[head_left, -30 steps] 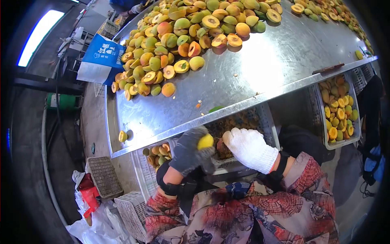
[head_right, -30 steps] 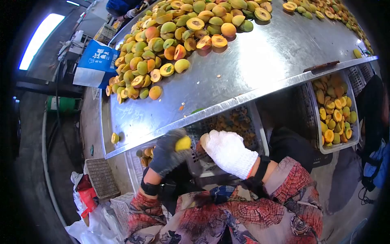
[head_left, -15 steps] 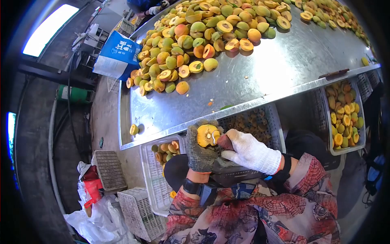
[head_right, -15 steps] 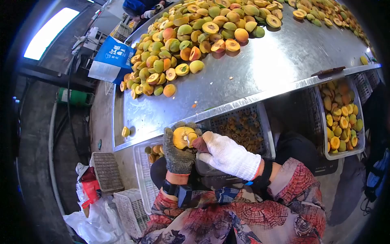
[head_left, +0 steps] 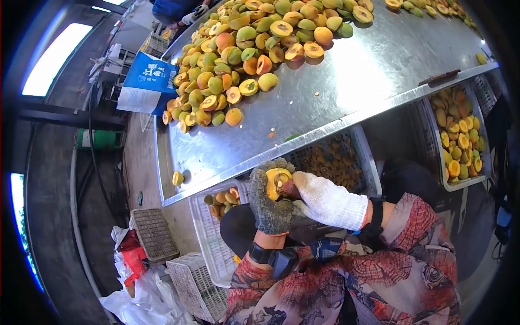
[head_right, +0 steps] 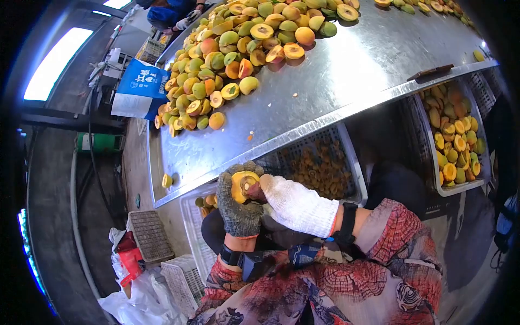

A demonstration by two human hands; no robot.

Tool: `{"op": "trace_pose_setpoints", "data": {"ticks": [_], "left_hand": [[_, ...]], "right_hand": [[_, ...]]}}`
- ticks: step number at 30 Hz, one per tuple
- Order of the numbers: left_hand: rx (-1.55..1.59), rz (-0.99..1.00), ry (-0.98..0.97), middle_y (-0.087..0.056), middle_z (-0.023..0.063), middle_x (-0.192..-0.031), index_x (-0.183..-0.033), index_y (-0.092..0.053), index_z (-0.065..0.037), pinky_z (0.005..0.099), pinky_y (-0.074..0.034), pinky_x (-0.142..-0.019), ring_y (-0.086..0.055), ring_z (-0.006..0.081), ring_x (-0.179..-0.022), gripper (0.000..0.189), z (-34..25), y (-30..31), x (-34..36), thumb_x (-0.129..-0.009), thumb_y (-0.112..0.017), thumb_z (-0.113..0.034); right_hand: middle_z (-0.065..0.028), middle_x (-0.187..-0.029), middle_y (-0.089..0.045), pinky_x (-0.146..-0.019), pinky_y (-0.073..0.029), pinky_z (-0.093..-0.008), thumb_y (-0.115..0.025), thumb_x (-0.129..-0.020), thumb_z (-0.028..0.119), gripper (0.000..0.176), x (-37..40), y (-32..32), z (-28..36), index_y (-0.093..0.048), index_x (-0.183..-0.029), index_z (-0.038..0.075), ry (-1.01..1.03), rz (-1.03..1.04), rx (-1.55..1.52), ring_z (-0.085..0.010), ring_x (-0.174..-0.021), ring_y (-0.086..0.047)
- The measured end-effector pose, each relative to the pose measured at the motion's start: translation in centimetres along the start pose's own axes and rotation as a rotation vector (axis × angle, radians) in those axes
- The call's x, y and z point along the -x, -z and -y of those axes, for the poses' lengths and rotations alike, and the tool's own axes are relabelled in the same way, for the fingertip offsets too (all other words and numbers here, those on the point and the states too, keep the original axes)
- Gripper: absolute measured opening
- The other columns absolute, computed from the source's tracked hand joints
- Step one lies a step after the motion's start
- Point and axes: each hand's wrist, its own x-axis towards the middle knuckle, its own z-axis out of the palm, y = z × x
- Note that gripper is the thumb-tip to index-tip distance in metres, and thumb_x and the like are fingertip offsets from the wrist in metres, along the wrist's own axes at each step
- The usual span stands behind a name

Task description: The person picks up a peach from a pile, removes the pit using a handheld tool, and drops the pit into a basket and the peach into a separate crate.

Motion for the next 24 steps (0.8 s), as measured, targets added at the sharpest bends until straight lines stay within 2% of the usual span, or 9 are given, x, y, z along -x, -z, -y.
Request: {"op": "trace_pose_setpoints", "data": {"ticks": [4,6,9,13,14,15,18,19,24], "left_hand": [[-0.032,-0.015,-0.027,-0.062,0.0142,-0.102,-0.105,-0.055,-0.002,0.0381,-0.049,-0.087,-0.060,0.0255,-0.094,0.032,0.2,0.3,0.1,-0.092,-0.052,-0.030],[-0.061,-0.028,-0.024,-0.062,0.0140,-0.102,-0.105,-0.055,-0.002,0.0383,-0.049,-0.087,-0.060,0.0251,-0.094,0.031,0.2,0.4,0.2,-0.092,-0.051,-0.030],[-0.114,-0.046,-0.019,-0.062,0.0137,-0.101,-0.105,-0.055,-0.001,0.0385,-0.048,-0.086,-0.060,0.0246,-0.093,0.030,0.2,0.3,0.5,-0.093,-0.049,-0.028],[-0.102,-0.116,0.007,-0.062,0.0139,-0.100,-0.105,-0.055,-0.002,0.0385,-0.048,-0.086,-0.059,0.0250,-0.093,0.030,0.5,1.0,0.5,-0.093,-0.048,-0.028],[-0.327,-0.020,-0.096,-0.062,0.0147,-0.101,-0.106,-0.055,-0.002,0.0384,-0.048,-0.086,-0.059,0.0256,-0.094,0.031,0.7,1.7,0.4,-0.092,-0.050,-0.029],[-0.227,-0.022,-0.078,-0.062,0.0150,-0.101,-0.107,-0.055,-0.002,0.0388,-0.048,-0.087,-0.059,0.0261,-0.094,0.031,0.5,1.4,0.4,-0.092,-0.050,-0.029],[-0.134,-0.009,-0.063,-0.061,0.0157,-0.103,-0.108,-0.054,-0.002,0.0400,-0.048,-0.088,-0.059,0.0277,-0.095,0.033,0.2,1.6,0.3,-0.092,-0.050,-0.030],[-0.115,-0.076,-0.045,-0.061,0.0155,-0.104,-0.109,-0.055,-0.002,0.0408,-0.048,-0.088,-0.059,0.0285,-0.095,0.034,0.1,1.4,0.6,-0.092,-0.051,-0.032],[-0.062,0.007,-0.034,-0.062,0.0157,-0.106,-0.110,-0.055,-0.001,0.0414,-0.048,-0.088,-0.059,0.0299,-0.096,0.037,-0.3,1.8,0.9,-0.090,-0.054,-0.033]], "right_hand": [[-0.0273,-0.092,-0.057,-0.069,-0.050,-0.0487,-0.059,-0.082,0.015,0.033,0.3,0.0,0.2,-0.043,-0.106,-0.002,0.007,-0.004,0.051,-0.0452,-0.082,-0.059],[-0.0259,-0.095,-0.055,-0.074,-0.048,-0.0489,-0.063,-0.081,0.013,0.033,0.2,0.0,0.2,-0.042,-0.103,0.000,-0.030,0.043,0.013,-0.0453,-0.089,-0.056],[-0.0258,-0.094,-0.055,-0.074,-0.048,-0.0489,-0.062,-0.081,0.012,0.031,0.3,-0.2,0.0,-0.044,-0.102,0.000,-0.040,0.072,-0.079,-0.0450,-0.089,-0.056],[-0.0251,-0.092,-0.056,-0.073,-0.048,-0.0482,-0.062,-0.080,0.013,0.032,0.3,-0.3,0.2,-0.045,-0.102,0.000,-0.105,0.112,-0.040,-0.0441,-0.087,-0.058],[-0.0248,-0.091,-0.057,-0.072,-0.048,-0.0480,-0.062,-0.079,0.014,0.032,0.3,-0.8,-0.3,-0.045,-0.102,0.000,-0.117,0.116,-0.051,-0.0437,-0.087,-0.058],[-0.0271,-0.089,-0.058,-0.071,-0.048,-0.0505,-0.051,-0.084,0.013,0.023,0.4,-0.8,0.1,-0.045,-0.100,-0.002,0.029,0.002,-0.033,-0.0451,-0.084,-0.059],[-0.0259,-0.089,-0.059,-0.072,-0.048,-0.0499,-0.044,-0.088,0.014,0.020,0.5,0.2,1.6,-0.046,-0.101,-0.001,-0.125,0.084,-0.021,-0.0437,-0.084,-0.060],[-0.0259,-0.089,-0.059,-0.071,-0.049,-0.0495,-0.043,-0.089,0.014,0.019,0.5,0.1,1.8,-0.046,-0.100,-0.001,-0.115,0.079,0.008,-0.0432,-0.083,-0.061],[-0.0214,-0.085,-0.058,-0.057,-0.052,-0.0438,-0.052,-0.084,0.011,0.018,0.4,-0.4,1.7,-0.047,-0.098,0.001,-0.062,0.034,0.208,-0.0368,-0.072,-0.064]]}}
